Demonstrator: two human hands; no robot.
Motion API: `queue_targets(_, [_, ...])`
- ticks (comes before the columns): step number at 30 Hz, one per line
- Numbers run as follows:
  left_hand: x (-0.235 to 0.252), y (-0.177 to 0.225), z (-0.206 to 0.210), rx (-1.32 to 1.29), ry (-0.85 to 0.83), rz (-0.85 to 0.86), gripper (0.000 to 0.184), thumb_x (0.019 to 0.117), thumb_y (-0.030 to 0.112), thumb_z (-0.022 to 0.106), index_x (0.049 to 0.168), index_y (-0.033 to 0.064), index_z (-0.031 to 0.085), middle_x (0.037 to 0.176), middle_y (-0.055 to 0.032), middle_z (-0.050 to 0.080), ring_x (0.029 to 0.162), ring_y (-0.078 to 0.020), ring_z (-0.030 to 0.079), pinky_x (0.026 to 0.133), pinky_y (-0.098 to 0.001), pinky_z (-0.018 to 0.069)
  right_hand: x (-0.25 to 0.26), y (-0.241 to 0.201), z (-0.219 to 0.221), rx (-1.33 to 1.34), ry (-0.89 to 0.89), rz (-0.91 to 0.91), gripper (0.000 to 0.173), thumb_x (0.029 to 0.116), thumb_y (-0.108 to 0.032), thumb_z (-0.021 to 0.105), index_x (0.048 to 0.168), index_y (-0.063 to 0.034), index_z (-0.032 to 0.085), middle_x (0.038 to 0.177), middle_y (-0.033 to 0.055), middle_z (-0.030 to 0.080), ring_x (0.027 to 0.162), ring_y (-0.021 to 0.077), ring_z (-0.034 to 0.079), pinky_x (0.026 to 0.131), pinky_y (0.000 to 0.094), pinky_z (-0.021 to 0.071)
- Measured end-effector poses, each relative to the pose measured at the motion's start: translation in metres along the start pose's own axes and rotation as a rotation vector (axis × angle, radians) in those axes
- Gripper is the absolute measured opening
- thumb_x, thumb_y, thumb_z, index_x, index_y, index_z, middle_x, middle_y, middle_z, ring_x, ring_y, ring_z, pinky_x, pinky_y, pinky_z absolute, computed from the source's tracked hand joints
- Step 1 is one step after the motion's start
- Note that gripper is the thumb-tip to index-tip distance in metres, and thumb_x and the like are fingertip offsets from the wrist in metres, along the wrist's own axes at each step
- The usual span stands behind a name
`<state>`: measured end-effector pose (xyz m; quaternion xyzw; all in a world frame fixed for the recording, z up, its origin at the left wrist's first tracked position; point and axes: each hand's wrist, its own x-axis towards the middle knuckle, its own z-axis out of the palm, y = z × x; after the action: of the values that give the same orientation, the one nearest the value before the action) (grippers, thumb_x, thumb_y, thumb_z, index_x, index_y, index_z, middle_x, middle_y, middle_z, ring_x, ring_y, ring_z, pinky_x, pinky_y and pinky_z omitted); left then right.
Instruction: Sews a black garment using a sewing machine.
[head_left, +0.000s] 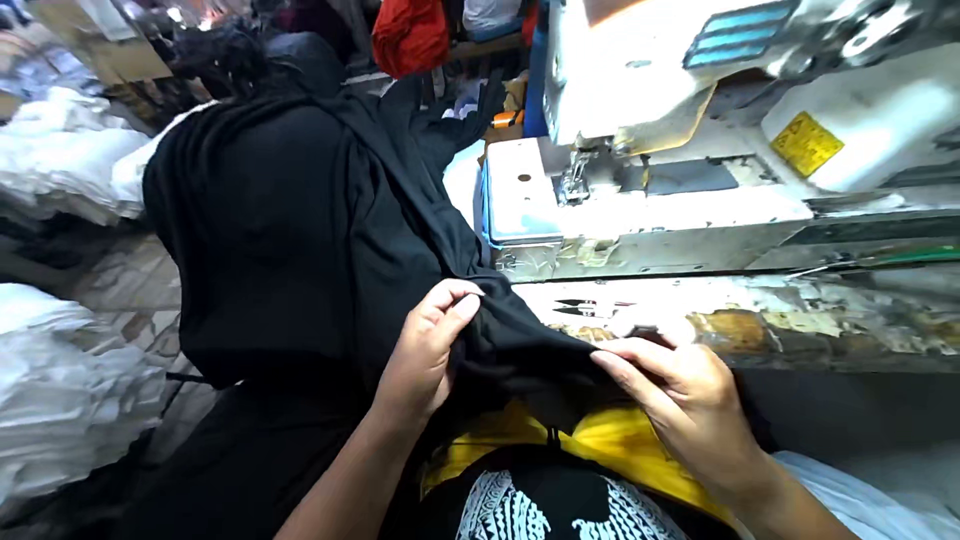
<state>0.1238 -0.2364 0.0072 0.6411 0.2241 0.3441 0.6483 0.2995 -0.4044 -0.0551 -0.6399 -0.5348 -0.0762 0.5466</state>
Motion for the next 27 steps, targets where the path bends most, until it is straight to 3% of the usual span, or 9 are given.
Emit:
queue_targets(3, [0.045, 0.043, 0.01, 0.516, -0.083, 0.351, 0.013, 0.0999, 0.005, 0.058, 0.103, 0.0079, 0.07, 0.095, 0.0056, 0.069, 0.086, 0.0034, 0.064, 0.077, -0.013, 0.0531, 0.019, -0.006, -0.01, 0.04, -0.021, -0.037, 0.034, 0.1068, -0.035, 0.054, 0.086, -0.0095, 0.062, 0.081, 0.0012, 0.062, 0.084, -0.0018, 0.055, 0.081, 0.0128, 0.0398])
queue_targets(6, [0.119, 0.038, 0.019, 1.087, -0.153, 0.595, 0.012, 0.091, 0.016, 0.072, 0.091, 0.0049, 0.076, 0.091, -0.0082, 0.072, 0.09, -0.0187, 0.069, 0.08, -0.0388, 0.0541, 0.03, 0.008, 0.012, 0.498, -0.18, 0.312, 0.027, 0.0986, -0.015, 0.058, 0.072, -0.0139, 0.063, 0.066, -0.0121, 0.056, 0.063, -0.0096, 0.052, 0.06, 0.0081, 0.0432])
queue_targets(8, [0.166, 0.016, 0.029, 1.171, -0.308, 0.6, 0.014, 0.0925, 0.017, 0.071, 0.088, 0.0037, 0.075, 0.087, -0.0122, 0.07, 0.087, -0.0273, 0.069, 0.075, -0.0484, 0.0533, 0.04, 0.018, 0.023, 0.727, -0.225, 0.513, 0.033, 0.0988, -0.009, 0.052, 0.068, -0.0179, 0.061, 0.062, -0.0138, 0.06, 0.06, -0.0053, 0.06, 0.059, 0.0139, 0.0533])
queue_targets(11, [0.214, -0.006, 0.046, 1.099, -0.387, 0.681, 0.018, 0.0941, 0.014, 0.066, 0.1, -0.0006, 0.074, 0.096, -0.0155, 0.073, 0.094, -0.0246, 0.071, 0.086, -0.0426, 0.0542, 0.06, 0.033, 0.026, 0.687, -0.147, 0.533, 0.034, 0.1015, -0.009, 0.047, 0.071, -0.0165, 0.062, 0.062, -0.0129, 0.061, 0.058, -0.0034, 0.062, 0.057, 0.0148, 0.0538])
queue_targets(14, [0.256, -0.053, 0.01, 1.117, -0.426, 0.794, 0.023, 0.0956, 0.018, 0.063, 0.107, 0.0016, 0.073, 0.105, -0.0124, 0.072, 0.105, -0.015, 0.068, 0.098, -0.0323, 0.0498, 0.075, 0.043, 0.027, 0.632, -0.103, 0.458, 0.035, 0.1007, -0.007, 0.047, 0.069, -0.0134, 0.061, 0.062, -0.0113, 0.062, 0.059, -0.0049, 0.061, 0.057, 0.0125, 0.0523])
queue_targets(19, [0.259, -0.056, 0.009, 1.089, -0.36, 0.722, 0.024, 0.0926, 0.019, 0.067, 0.106, -0.0003, 0.072, 0.103, -0.0122, 0.072, 0.102, -0.0117, 0.068, 0.096, -0.0268, 0.0489, 0.073, 0.047, 0.034, 0.562, -0.092, 0.431, 0.035, 0.1009, -0.007, 0.046, 0.069, -0.0118, 0.061, 0.064, -0.0112, 0.061, 0.061, -0.006, 0.06, 0.06, 0.0119, 0.0512])
queue_targets(21, [0.236, -0.019, 0.048, 1.204, -0.339, 0.489, 0.036, 0.0971, 0.022, 0.065, 0.119, -0.0072, 0.067, 0.118, -0.0254, 0.069, 0.117, -0.0331, 0.064, 0.104, -0.0475, 0.0452, 0.073, 0.048, 0.035, 0.567, -0.105, 0.464, 0.034, 0.1025, -0.008, 0.046, 0.073, -0.0104, 0.063, 0.066, -0.0103, 0.064, 0.062, -0.0045, 0.063, 0.062, 0.0139, 0.0543])
queue_targets(23, [0.229, 0.007, 0.07, 1.3, -0.29, 0.357, 0.044, 0.0955, 0.026, 0.067, 0.126, -0.007, 0.064, 0.125, -0.0291, 0.065, 0.125, -0.0442, 0.059, 0.105, -0.062, 0.0413, 0.068, 0.048, 0.033, 0.57, -0.102, 0.443, 0.033, 0.1048, -0.012, 0.047, 0.078, -0.0076, 0.067, 0.07, -0.0076, 0.068, 0.063, -0.0012, 0.066, 0.062, 0.0168, 0.0581])
queue_targets(27, [0.191, 0.023, 0.044, 1.276, -0.229, 0.554, 0.029, 0.0931, 0.029, 0.066, 0.112, 0.0079, 0.072, 0.118, -0.013, 0.069, 0.12, -0.0334, 0.06, 0.094, -0.0568, 0.0464, 0.046, 0.041, 0.008, 0.393, 0.116, 0.189, 0.018, 0.0993, -0.019, 0.065, 0.092, -0.0064, 0.076, 0.092, -0.0027, 0.072, 0.071, -0.0012, 0.067, 0.064, 0.0149, 0.0594])
